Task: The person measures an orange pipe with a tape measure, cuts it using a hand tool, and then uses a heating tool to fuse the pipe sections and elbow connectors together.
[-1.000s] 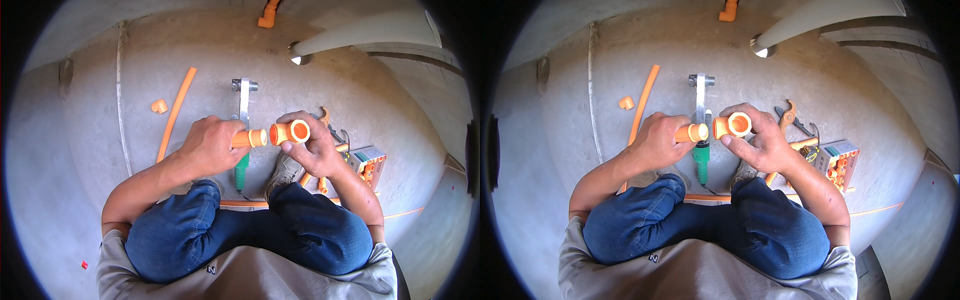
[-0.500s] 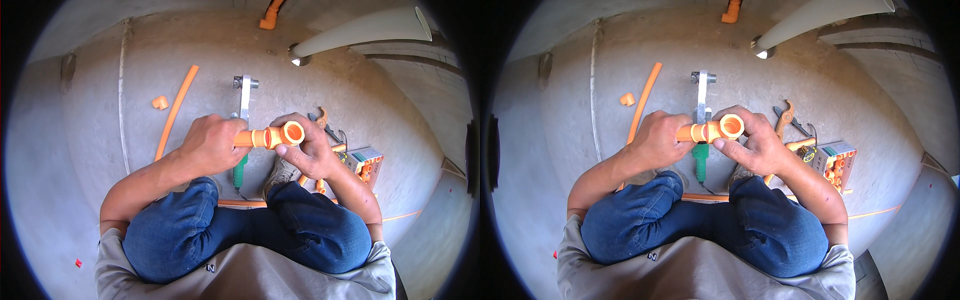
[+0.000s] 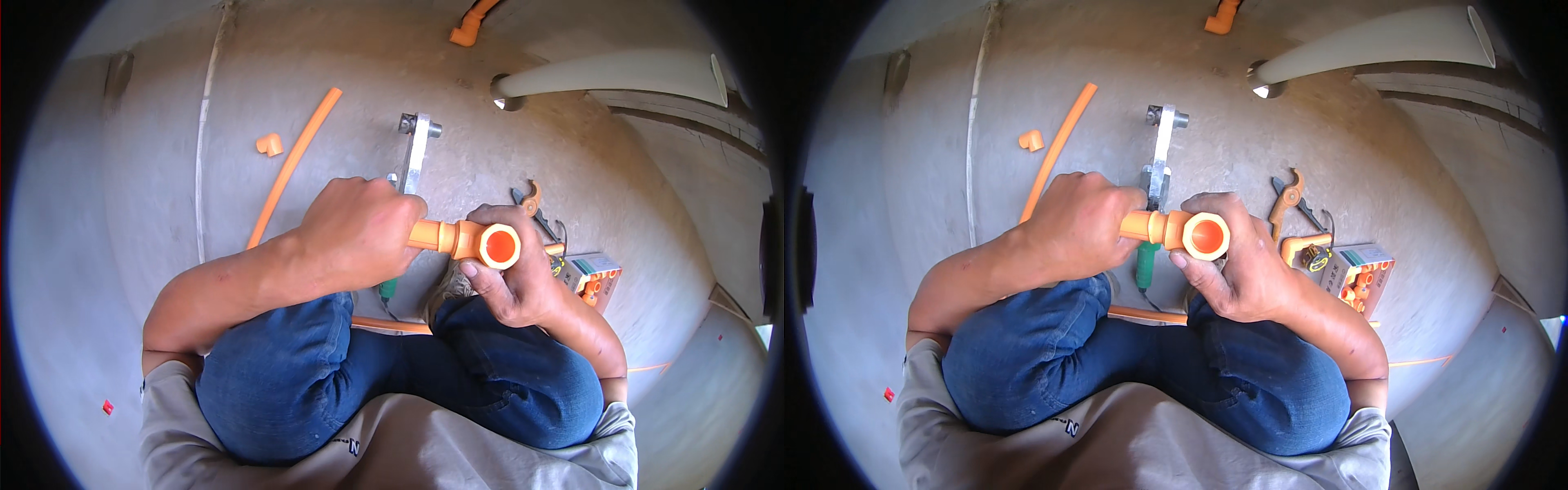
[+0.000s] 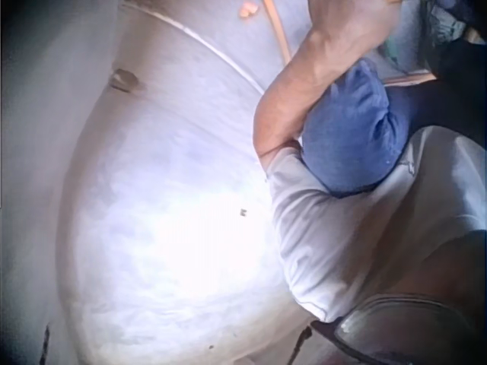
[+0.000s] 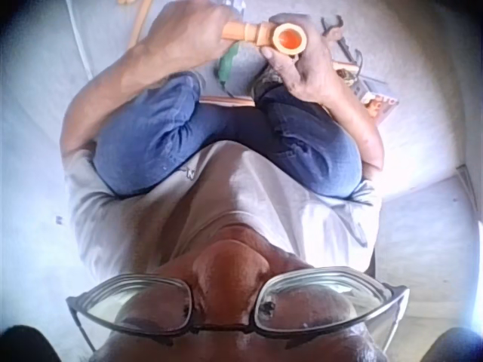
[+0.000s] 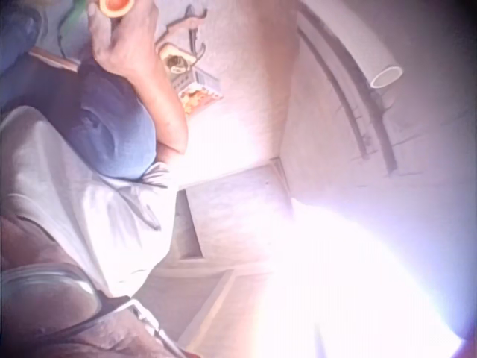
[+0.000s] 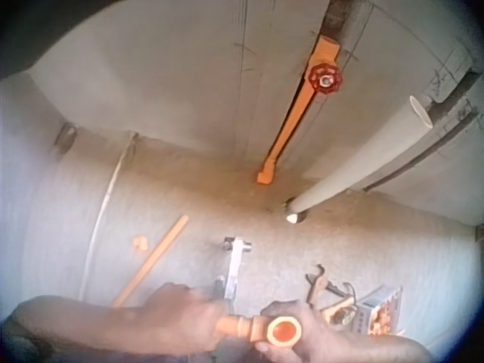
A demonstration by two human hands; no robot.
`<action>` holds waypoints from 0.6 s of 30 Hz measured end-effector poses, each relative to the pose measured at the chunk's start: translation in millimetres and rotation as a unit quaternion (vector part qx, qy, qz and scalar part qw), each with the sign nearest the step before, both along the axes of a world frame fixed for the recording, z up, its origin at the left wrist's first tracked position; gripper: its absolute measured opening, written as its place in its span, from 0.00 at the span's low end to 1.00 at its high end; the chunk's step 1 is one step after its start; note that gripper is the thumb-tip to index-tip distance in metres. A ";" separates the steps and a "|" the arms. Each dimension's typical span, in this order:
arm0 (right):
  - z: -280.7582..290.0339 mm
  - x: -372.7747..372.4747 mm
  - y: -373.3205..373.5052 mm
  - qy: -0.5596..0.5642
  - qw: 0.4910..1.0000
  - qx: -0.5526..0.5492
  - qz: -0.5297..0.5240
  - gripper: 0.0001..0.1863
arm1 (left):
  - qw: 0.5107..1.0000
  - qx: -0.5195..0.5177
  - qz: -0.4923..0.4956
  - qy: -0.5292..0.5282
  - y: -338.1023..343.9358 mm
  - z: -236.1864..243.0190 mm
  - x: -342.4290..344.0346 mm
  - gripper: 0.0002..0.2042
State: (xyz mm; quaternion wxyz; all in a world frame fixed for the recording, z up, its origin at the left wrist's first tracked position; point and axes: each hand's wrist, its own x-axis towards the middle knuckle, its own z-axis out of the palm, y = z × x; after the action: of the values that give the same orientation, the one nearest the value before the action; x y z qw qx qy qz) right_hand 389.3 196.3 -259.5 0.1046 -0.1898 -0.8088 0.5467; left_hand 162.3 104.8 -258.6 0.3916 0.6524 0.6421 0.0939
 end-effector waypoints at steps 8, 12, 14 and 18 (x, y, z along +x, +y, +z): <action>-8.4 0.4 -4.8 0.036 0.999 -0.014 0.037 0.26 | 0.999 -0.017 -0.001 -0.041 -5.6 1.9 -0.3 0.06; -10.7 -2.1 -4.6 0.055 0.997 -0.011 0.049 0.27 | 0.997 -0.051 -0.007 -0.061 -3.0 5.0 1.1 0.06; -11.7 -2.9 -5.1 0.068 0.997 -0.008 0.040 0.26 | 0.996 -0.059 -0.005 -0.071 -1.9 4.8 1.7 0.06; -9.7 -4.5 -2.0 0.051 0.998 0.014 0.044 0.26 | 0.997 -0.048 0.000 -0.063 -3.2 1.5 2.1 0.06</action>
State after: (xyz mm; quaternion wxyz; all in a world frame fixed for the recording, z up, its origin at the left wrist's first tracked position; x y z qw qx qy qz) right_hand 384.8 194.3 -269.2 0.1240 -0.1248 -0.8178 0.5480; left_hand 164.4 101.6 -257.0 0.4620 0.6255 0.6200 0.1046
